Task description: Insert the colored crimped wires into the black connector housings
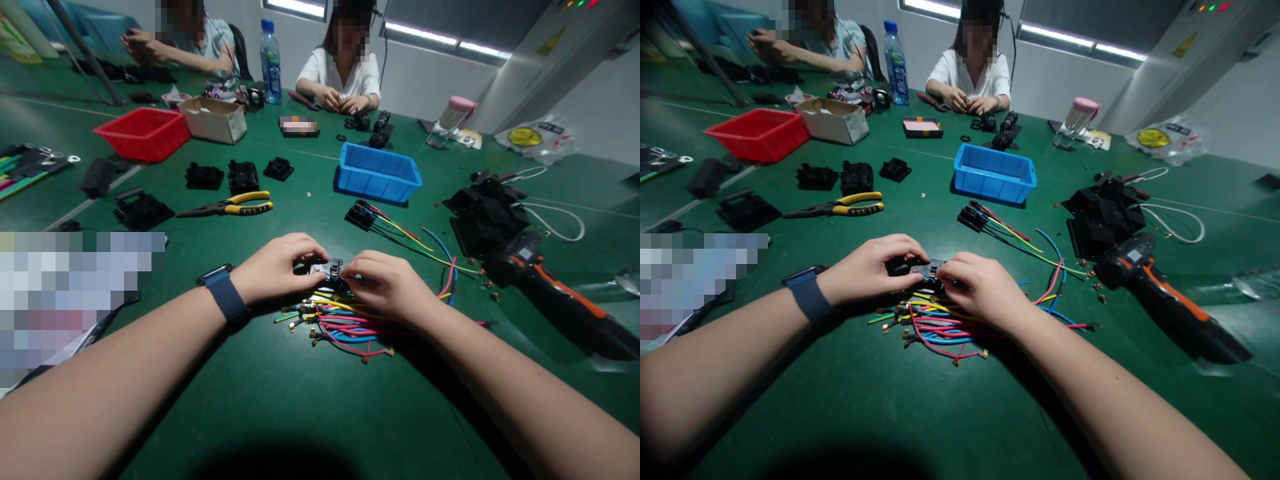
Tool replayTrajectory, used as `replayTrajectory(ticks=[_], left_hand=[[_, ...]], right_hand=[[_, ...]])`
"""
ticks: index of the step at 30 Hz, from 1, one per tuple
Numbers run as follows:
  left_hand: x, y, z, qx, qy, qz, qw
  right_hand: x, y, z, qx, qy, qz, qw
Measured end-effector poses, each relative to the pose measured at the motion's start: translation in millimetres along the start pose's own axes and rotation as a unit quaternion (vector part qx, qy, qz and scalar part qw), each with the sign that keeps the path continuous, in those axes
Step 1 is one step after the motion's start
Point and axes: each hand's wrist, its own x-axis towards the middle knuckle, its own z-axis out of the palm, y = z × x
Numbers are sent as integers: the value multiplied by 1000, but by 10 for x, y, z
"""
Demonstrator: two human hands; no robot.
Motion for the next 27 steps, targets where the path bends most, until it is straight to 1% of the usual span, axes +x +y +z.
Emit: replayTrajectory(ticks=[9,17,23,27], left_hand=[[6,-12,-3,-5,0,7,1000],[2,-12,6,-13,1,5,1000],[10,-19,-1,-8,-1,8,1000],[11,-24,-2,-11,-1,8,1000]], right_hand=[[-11,-26,-16,-26,-16,15,999],[-6,-26,-10,-16,-16,20,1000],[-12,-23,-4,-36,-22,21,999],[-22,-14,1,-29,-17,21,999]])
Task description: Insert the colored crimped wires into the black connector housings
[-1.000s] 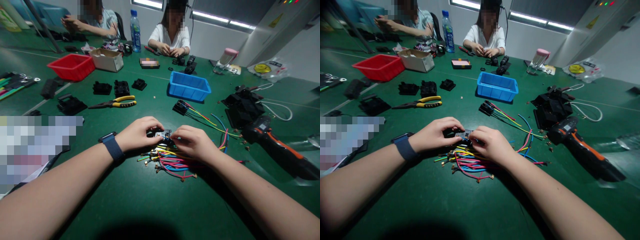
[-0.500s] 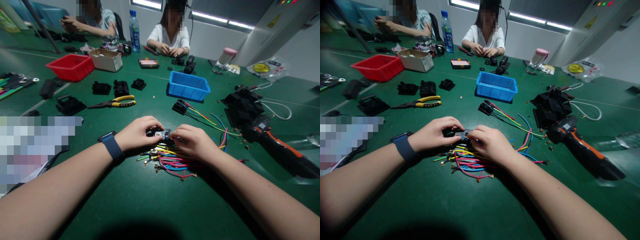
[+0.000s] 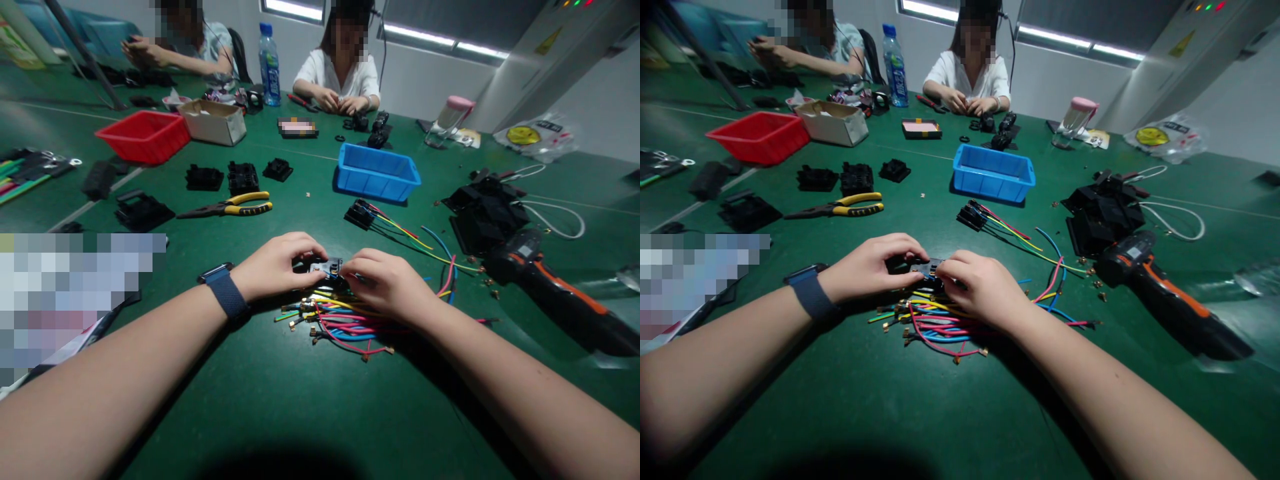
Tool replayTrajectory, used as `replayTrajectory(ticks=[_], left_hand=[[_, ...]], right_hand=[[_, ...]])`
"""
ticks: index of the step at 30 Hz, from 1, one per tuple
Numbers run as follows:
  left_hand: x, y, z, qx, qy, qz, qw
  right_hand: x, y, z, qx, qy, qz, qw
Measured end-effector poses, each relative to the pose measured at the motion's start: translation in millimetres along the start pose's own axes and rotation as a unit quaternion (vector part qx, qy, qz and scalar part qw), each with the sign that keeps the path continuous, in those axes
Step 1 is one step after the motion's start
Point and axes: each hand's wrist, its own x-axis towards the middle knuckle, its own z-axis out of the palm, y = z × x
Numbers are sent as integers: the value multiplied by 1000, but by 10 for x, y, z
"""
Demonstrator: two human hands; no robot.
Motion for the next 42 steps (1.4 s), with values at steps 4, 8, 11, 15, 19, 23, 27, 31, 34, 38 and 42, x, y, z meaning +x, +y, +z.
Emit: replayTrajectory(ticks=[4,8,11,15,19,23,27,31,34,38,42], left_hand=[[-1,5,4,-2,-2,-2,1000],[-4,9,6,1,-2,1,1000],[-7,10,8,-1,-2,2,1000],[-1,33,24,-7,-5,2,1000],[11,67,44,-8,-11,4,1000],[12,88,51,-9,-16,5,1000],[14,102,57,-12,-15,6,1000],[18,97,69,-13,-13,9,1000],[16,85,73,-11,-13,11,1000],[14,85,68,-11,-12,13,1000],[17,87,61,-14,-12,14,1000]], right_hand=[[-1,-12,-1,11,-4,6,1000],[18,-56,-14,43,5,30,999],[46,-86,-26,92,21,84,992],[85,-76,-22,173,-4,198,965],[114,-34,-4,264,-47,272,924],[122,-10,-7,322,-81,308,892],[127,4,-29,346,-106,335,870],[146,12,-40,350,-125,361,855],[159,13,-36,357,-127,366,850],[163,5,-32,360,-126,371,847],[158,0,-35,358,-124,372,848]])
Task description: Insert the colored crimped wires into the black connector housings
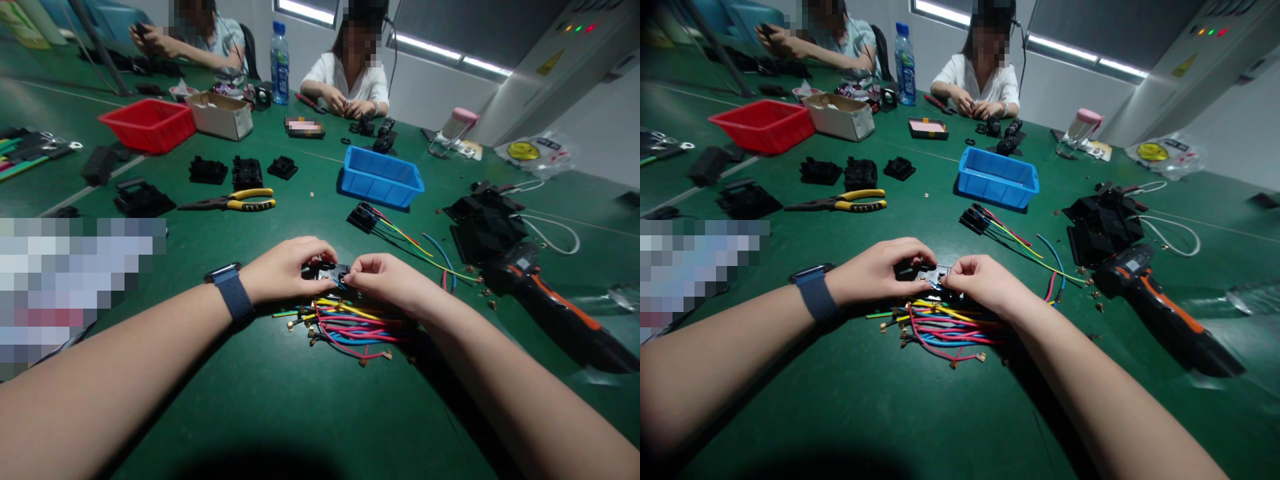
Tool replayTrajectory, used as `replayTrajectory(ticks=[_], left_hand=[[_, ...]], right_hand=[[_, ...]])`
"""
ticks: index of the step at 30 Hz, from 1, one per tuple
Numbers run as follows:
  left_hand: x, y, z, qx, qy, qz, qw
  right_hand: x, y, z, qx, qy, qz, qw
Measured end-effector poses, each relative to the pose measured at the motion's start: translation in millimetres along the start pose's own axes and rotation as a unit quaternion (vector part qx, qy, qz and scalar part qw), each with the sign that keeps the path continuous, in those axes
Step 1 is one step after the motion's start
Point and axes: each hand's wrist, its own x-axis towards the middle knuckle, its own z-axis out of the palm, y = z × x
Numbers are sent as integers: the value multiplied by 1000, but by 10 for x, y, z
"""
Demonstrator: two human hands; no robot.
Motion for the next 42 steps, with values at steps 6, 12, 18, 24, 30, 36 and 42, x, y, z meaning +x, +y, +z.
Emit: replayTrajectory(ticks=[6,12,18,24,30,36,42], left_hand=[[2,-27,-3,-8,-4,-3,1000],[-5,-27,-8,-8,-10,-9,1000],[-3,-24,-12,-13,-10,-10,1000],[-5,-33,-10,-14,-8,-5,1000],[-2,-27,-6,-15,-8,-5,1000],[-2,-27,-9,-15,-11,-8,1000],[-6,-26,-13,-11,-9,-6,1000]], right_hand=[[-12,38,-42,-37,-2,5,999],[-28,48,-72,-26,-25,-5,999],[-40,36,-70,-20,-25,-4,999],[-33,66,-73,-21,-23,-8,1000],[-49,65,-54,-28,-15,-3,999],[-53,87,-59,-25,-18,-17,999],[-47,97,-67,-30,-20,-21,999]])
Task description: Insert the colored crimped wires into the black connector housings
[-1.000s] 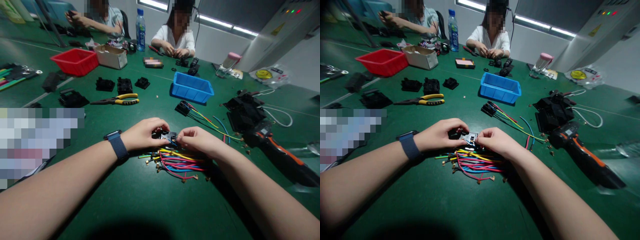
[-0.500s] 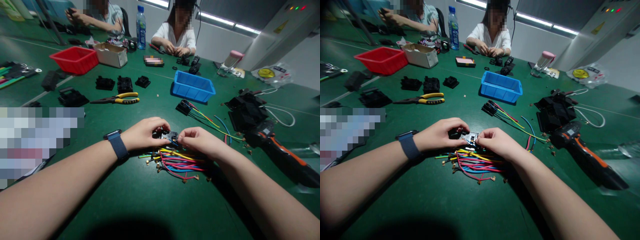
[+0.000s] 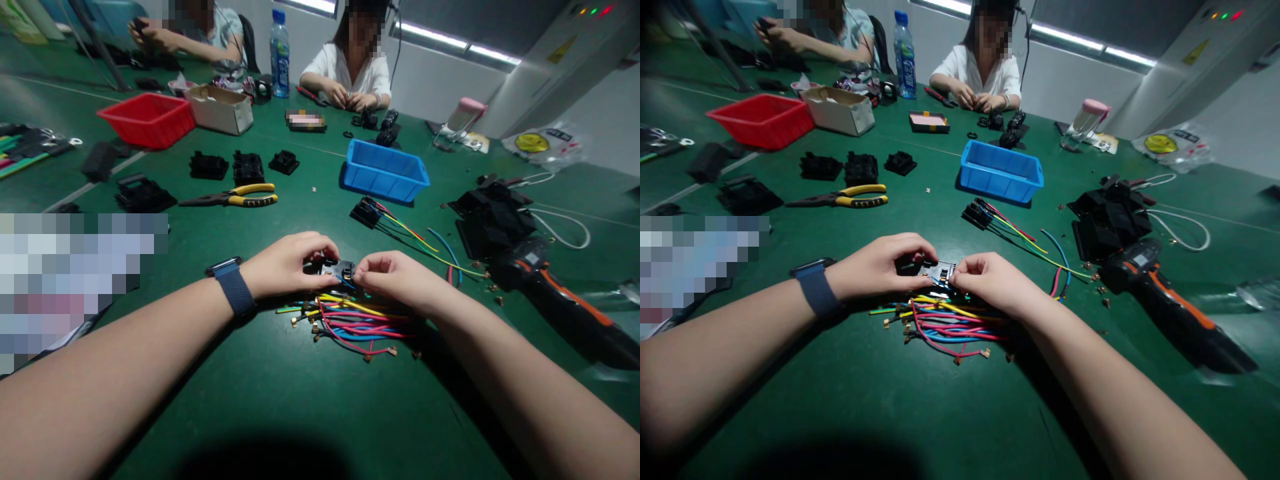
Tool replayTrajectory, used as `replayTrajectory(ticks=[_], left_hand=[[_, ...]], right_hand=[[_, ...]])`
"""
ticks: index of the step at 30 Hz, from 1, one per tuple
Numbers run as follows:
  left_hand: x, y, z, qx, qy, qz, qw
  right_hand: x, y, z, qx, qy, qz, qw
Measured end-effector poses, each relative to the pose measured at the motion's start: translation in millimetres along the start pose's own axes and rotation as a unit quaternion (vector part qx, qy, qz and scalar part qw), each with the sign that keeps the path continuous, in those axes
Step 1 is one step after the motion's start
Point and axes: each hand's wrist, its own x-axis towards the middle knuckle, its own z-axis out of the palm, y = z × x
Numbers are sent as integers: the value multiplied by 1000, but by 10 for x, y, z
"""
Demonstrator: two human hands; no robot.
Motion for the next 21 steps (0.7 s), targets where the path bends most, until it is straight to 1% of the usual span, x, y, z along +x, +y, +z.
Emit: replayTrajectory(ticks=[3,7,12,16,18,21], left_hand=[[9,2,3,4,-2,-2,1000],[12,-3,4,15,-3,0,1000],[5,-2,1,23,-7,-1,1000],[6,12,1,28,-9,-2,1000],[8,18,1,31,-11,-2,999],[5,20,1,37,-12,-5,999]], right_hand=[[4,-2,7,6,2,-7,1000],[11,6,24,-3,14,-47,999],[-25,-11,8,-68,34,-86,993],[-87,-56,-40,-130,56,-130,981],[-110,-73,-61,-149,53,-146,977],[-119,-72,-82,-164,32,-150,974]])
